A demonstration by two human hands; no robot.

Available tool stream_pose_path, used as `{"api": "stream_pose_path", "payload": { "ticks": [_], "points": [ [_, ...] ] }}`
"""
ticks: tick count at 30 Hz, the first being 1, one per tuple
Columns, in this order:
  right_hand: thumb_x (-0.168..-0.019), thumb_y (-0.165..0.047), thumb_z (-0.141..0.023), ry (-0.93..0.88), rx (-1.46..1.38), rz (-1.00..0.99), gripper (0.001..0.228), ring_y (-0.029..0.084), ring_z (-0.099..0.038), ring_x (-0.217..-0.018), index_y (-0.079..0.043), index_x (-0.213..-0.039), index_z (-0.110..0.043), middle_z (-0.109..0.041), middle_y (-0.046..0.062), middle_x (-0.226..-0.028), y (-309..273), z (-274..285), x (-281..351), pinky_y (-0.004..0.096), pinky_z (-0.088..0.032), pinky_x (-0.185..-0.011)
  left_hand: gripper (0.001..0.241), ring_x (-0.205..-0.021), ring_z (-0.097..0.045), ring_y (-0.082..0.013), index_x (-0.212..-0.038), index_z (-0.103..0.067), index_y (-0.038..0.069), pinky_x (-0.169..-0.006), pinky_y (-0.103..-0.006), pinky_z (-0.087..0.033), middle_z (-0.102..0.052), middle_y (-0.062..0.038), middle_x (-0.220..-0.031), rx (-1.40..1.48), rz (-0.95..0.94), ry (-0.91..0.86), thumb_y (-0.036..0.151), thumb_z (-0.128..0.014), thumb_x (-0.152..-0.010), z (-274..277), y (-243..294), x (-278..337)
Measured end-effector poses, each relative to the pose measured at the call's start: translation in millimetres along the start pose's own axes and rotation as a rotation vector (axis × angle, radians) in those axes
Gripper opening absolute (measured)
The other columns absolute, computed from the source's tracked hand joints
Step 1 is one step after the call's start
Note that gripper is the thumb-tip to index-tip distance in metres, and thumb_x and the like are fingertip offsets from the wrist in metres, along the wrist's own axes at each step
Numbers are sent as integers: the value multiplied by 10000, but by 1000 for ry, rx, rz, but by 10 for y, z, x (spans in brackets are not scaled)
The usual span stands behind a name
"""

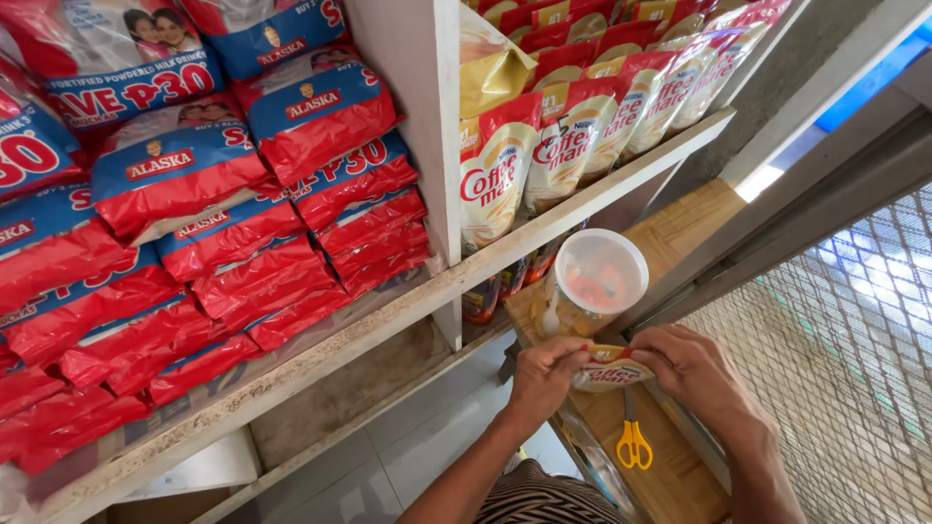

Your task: Organizing and stocking bags of coffee creamer and powdered milk on grocery store shelves.

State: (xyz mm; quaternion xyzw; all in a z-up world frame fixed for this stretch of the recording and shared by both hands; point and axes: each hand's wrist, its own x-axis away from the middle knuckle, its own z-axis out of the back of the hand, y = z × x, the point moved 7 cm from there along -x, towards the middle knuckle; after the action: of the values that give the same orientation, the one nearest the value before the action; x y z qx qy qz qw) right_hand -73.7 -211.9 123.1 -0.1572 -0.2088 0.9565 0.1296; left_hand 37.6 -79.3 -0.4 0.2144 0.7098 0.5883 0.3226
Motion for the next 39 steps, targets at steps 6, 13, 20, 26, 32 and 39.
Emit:
{"api": "stream_pose_path", "payload": {
  "ticks": [6,13,20,26,32,39],
  "points": [
    [-871,-175,-667,-91,134,-232,148,332,-708,-865,-131,-1006,-707,-735,102,-933,75,-36,40,453,-552,-747,164,-856,-679,-56,-1133,-736,34,-770,-242,-566,-763,-30,-952,1,47,20,90,-676,-991,-11,-7,4],
    [-885,-198,-657,-129,125,-305,121,344,-706,-835,-134,-978,-702,-728,94,-916,137,-42,70,462,-538,-726,131,-922,-701,-105,-1098,-722,16,-826,-264,-570,-764,-75,-1072,-44,-156,20,37,-699,-970,9,177,-18],
    [-852,-138,-672,-41,33,-265,116,355,-702,-803,-114,-960,-708,-715,112,-909,218,-57,204,448,-550,-702,138,-904,-723,-166,-1072,-711,35,-794,-292,-574,-758,-84,-1077,-114,-129,44,43,-708,-935,43,306,14],
    [-825,-37,-611,-71,-9,-265,215,332,-721,-791,-103,-1002,-715,-731,120,-909,379,-162,271,435,-567,-703,138,-948,-751,-210,-1105,-720,37,-837,-309,-583,-754,-113,-1071,-159,-183,33,77,-693,-976,44,200,-15],
    [-862,-120,-706,23,-58,-234,131,322,-718,-745,-94,-990,-718,-742,123,-865,360,-124,244,409,-557,-664,257,-950,-714,-215,-1113,-687,25,-819,-315,-552,-724,-121,-1046,-307,-93,-28,112,-761,-883,31,262,-59],
    [-855,-147,-747,147,-208,-319,192,211,-706,-695,-99,-1041,-734,-767,93,-823,424,-204,320,342,-564,-648,109,-881,-729,-174,-1053,-720,23,-792,-291,-569,-752,-96,-977,-150,-136,36,79,-707,-961,38,58,25]
  ]
}}
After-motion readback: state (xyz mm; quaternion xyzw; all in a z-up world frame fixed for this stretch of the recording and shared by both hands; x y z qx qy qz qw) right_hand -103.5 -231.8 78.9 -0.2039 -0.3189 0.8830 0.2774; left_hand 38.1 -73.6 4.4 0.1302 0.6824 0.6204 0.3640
